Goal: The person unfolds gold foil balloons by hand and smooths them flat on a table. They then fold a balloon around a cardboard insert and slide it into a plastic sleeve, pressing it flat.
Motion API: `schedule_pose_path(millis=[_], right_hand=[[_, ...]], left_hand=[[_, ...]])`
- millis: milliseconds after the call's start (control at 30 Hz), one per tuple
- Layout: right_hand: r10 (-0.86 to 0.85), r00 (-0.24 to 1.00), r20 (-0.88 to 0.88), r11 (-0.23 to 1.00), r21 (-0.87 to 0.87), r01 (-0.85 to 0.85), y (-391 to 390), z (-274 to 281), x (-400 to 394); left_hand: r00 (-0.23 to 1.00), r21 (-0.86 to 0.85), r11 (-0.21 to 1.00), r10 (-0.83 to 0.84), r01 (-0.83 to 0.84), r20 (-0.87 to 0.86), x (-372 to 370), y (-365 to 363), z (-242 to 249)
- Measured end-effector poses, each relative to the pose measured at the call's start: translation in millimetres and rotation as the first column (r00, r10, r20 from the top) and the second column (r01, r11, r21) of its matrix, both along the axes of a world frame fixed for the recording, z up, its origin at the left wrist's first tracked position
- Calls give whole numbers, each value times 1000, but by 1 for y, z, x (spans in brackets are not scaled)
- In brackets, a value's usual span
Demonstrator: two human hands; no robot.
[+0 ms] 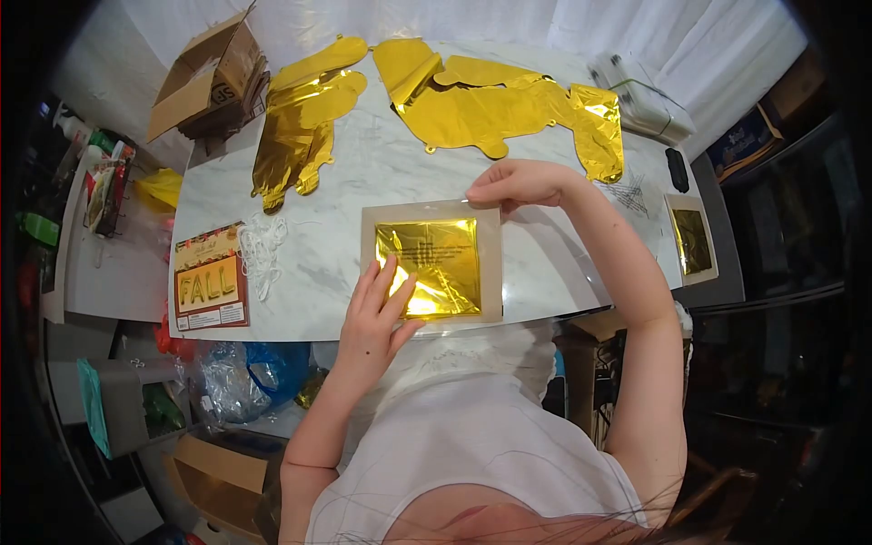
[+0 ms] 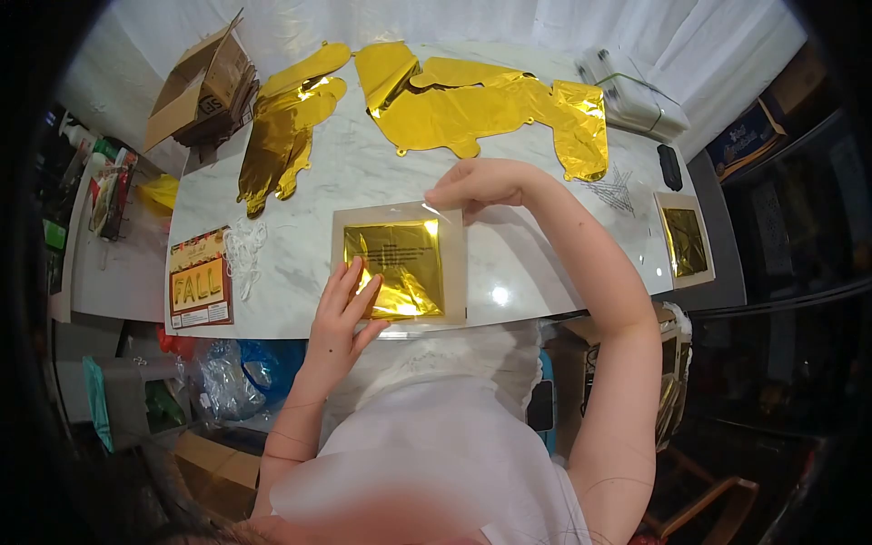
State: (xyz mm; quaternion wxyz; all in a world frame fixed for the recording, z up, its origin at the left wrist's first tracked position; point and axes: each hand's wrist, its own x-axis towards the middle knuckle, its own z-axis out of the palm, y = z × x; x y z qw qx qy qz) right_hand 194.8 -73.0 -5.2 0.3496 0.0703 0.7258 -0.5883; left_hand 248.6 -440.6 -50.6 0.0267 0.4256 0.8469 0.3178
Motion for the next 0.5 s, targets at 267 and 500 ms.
schedule_pose_path(millis=[267,500], right_hand=[[25,999,-32,999,-33,-26,-40,-17,-51],[12,996,90,989,-146,1,-42,-21,-58]], left_hand=[[999,-11,1000,-14,13,-42,0,-1,-3],[1000,40,999,14,-13,-22,1,-1,-4]])
